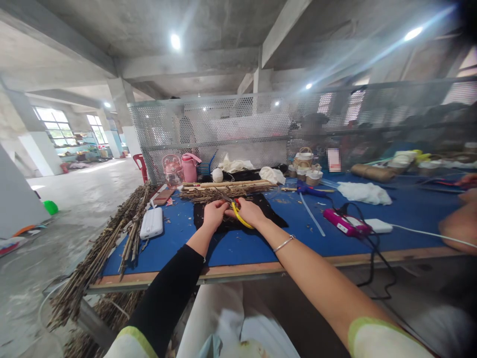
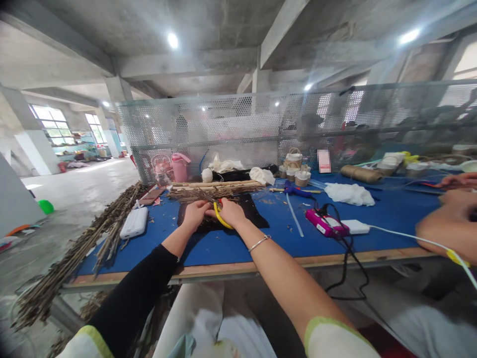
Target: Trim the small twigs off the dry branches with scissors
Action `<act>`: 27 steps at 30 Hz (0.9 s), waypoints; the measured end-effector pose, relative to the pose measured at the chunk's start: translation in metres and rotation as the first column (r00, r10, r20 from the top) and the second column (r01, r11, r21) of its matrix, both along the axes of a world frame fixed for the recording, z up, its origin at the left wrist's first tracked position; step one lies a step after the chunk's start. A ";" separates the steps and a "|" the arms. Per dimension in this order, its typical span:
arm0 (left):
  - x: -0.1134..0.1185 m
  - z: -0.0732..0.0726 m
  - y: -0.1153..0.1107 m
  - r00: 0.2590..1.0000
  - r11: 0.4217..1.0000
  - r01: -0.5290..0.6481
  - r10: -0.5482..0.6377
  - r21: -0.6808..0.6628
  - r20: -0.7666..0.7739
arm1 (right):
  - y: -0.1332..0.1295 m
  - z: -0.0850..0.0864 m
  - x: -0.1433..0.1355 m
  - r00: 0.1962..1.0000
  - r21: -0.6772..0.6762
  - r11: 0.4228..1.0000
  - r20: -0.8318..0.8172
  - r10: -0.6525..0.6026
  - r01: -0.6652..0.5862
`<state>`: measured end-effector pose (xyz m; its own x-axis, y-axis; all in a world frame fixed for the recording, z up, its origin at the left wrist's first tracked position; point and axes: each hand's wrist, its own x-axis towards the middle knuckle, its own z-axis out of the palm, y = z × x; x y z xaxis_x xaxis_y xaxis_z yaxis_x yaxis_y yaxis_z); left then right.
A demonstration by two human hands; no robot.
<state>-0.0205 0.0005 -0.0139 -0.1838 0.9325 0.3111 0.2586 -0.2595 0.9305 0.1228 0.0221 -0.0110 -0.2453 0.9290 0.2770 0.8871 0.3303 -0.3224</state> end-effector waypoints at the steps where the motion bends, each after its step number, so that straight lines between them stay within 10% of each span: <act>1: 0.000 0.000 0.000 1.000 1.000 0.001 -0.001 0.008 0.001 | 0.000 0.000 0.000 1.000 -0.003 1.000 0.000 -0.006 0.006; 14: 0.003 -0.007 0.005 0.980 0.981 0.173 -0.162 -0.091 0.118 | 0.004 -0.003 0.001 0.997 0.021 1.000 -0.071 -0.021 0.023; 27: -0.001 -0.011 0.011 1.000 1.000 0.024 -0.024 -0.018 -0.019 | -0.002 0.005 0.001 0.999 -0.014 0.999 -0.026 -0.037 0.037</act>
